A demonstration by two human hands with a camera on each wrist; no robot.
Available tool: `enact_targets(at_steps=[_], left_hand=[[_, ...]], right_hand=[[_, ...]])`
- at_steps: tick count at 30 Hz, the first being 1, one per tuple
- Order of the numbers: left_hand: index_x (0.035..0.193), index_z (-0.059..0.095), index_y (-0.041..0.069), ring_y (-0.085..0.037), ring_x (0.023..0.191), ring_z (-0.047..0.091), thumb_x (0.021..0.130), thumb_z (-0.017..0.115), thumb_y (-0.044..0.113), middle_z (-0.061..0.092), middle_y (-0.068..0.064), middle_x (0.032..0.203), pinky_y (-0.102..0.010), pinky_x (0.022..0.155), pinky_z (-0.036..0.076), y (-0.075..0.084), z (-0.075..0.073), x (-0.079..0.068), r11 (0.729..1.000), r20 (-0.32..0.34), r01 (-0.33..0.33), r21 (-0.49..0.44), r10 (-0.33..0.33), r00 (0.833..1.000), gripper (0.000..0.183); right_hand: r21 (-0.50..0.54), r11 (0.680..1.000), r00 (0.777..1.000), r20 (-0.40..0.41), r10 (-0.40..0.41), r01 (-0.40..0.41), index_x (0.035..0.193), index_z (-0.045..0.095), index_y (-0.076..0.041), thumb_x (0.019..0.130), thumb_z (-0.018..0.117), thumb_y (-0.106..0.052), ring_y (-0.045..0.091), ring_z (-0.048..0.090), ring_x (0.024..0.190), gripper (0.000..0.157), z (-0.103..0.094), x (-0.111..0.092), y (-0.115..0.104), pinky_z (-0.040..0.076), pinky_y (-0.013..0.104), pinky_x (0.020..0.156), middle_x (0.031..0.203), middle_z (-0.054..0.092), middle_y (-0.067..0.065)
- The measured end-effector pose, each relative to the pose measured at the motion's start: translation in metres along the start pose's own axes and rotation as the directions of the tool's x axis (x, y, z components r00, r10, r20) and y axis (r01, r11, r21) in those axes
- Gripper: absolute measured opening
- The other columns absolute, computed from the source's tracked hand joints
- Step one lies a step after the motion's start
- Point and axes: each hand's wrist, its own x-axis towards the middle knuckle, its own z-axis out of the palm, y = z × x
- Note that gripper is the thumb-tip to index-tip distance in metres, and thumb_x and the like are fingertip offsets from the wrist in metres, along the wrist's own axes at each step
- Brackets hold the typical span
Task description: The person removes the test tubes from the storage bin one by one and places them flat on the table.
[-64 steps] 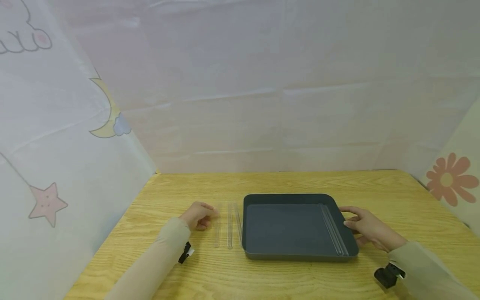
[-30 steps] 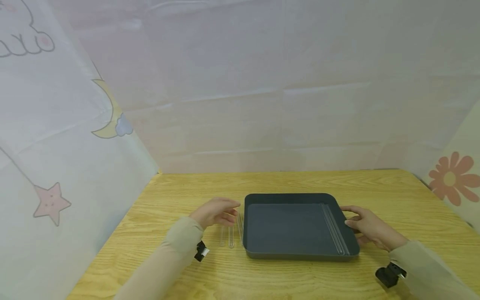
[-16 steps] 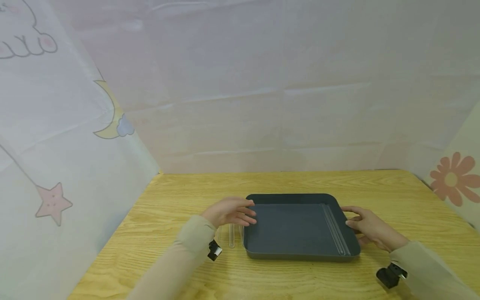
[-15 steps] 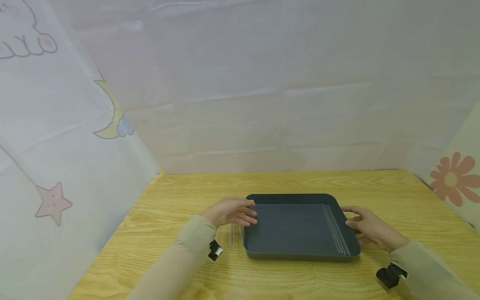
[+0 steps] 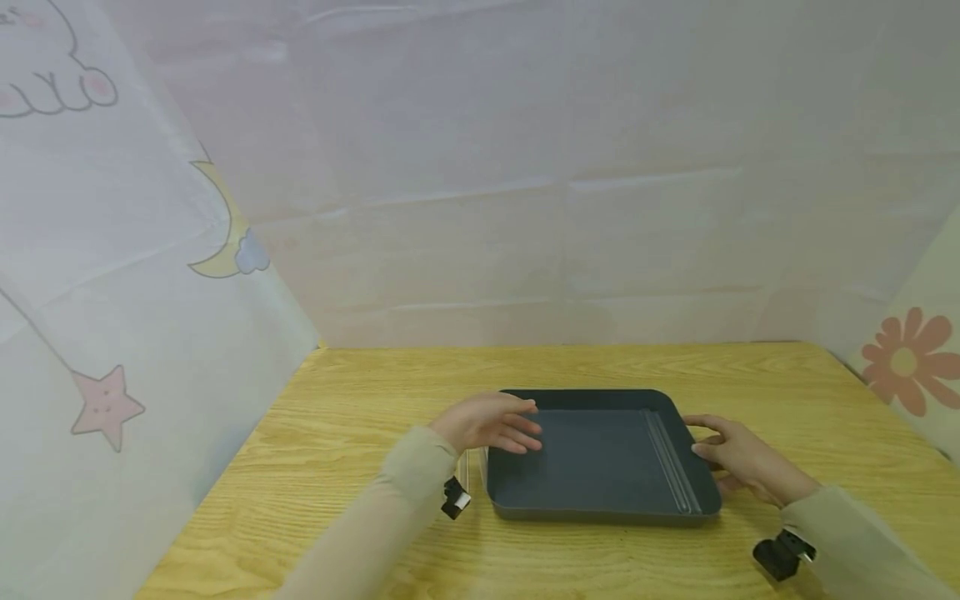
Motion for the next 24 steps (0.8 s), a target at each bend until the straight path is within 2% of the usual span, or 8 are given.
enact_targets(at_steps=[11, 17, 24], left_hand=[[0.142, 0.043, -0.007, -0.039, 0.111, 0.061, 0.104, 0.05, 0.021, 0.061, -0.025, 0.12, -0.041, 0.089, 0.054, 0.006, 0.012, 0.004, 0.999, 0.032, 0.014, -0.034, -0.013, 0.999, 0.047], [0.142, 0.042, -0.006, -0.04, 0.113, 0.06, 0.104, 0.049, 0.022, 0.062, -0.023, 0.119, -0.043, 0.091, 0.053, 0.005, 0.02, 0.01, 1.0, 0.056, 0.015, -0.022, -0.014, 0.998, 0.048], [0.142, 0.043, -0.006, -0.037, 0.108, 0.063, 0.104, 0.05, 0.024, 0.064, -0.021, 0.118, -0.041, 0.087, 0.055, 0.005, 0.03, 0.018, 1.0, 0.064, 0.024, 0.003, -0.025, 0.998, 0.048]], right_hand=[[-0.014, 1.0, 1.0, -0.005, -0.011, 0.011, 0.148, 0.014, 0.012, 0.102, 0.039, 0.004, 0.031, 0.067, 0.088, 0.053, 0.0, 0.0, -0.001, 0.058, 0.046, 0.063, 0.121, 0.049, 0.04], [-0.008, 1.0, 1.0, -0.015, -0.002, 0.001, 0.148, 0.015, 0.012, 0.102, 0.04, 0.005, 0.03, 0.067, 0.087, 0.053, 0.001, 0.0, -0.001, 0.058, 0.046, 0.063, 0.116, 0.054, 0.035], [-0.001, 1.0, 1.0, -0.001, -0.008, 0.008, 0.149, 0.013, 0.012, 0.102, 0.039, 0.004, 0.032, 0.067, 0.088, 0.054, 0.0, 0.001, 0.0, 0.059, 0.047, 0.064, 0.119, 0.051, 0.038]])
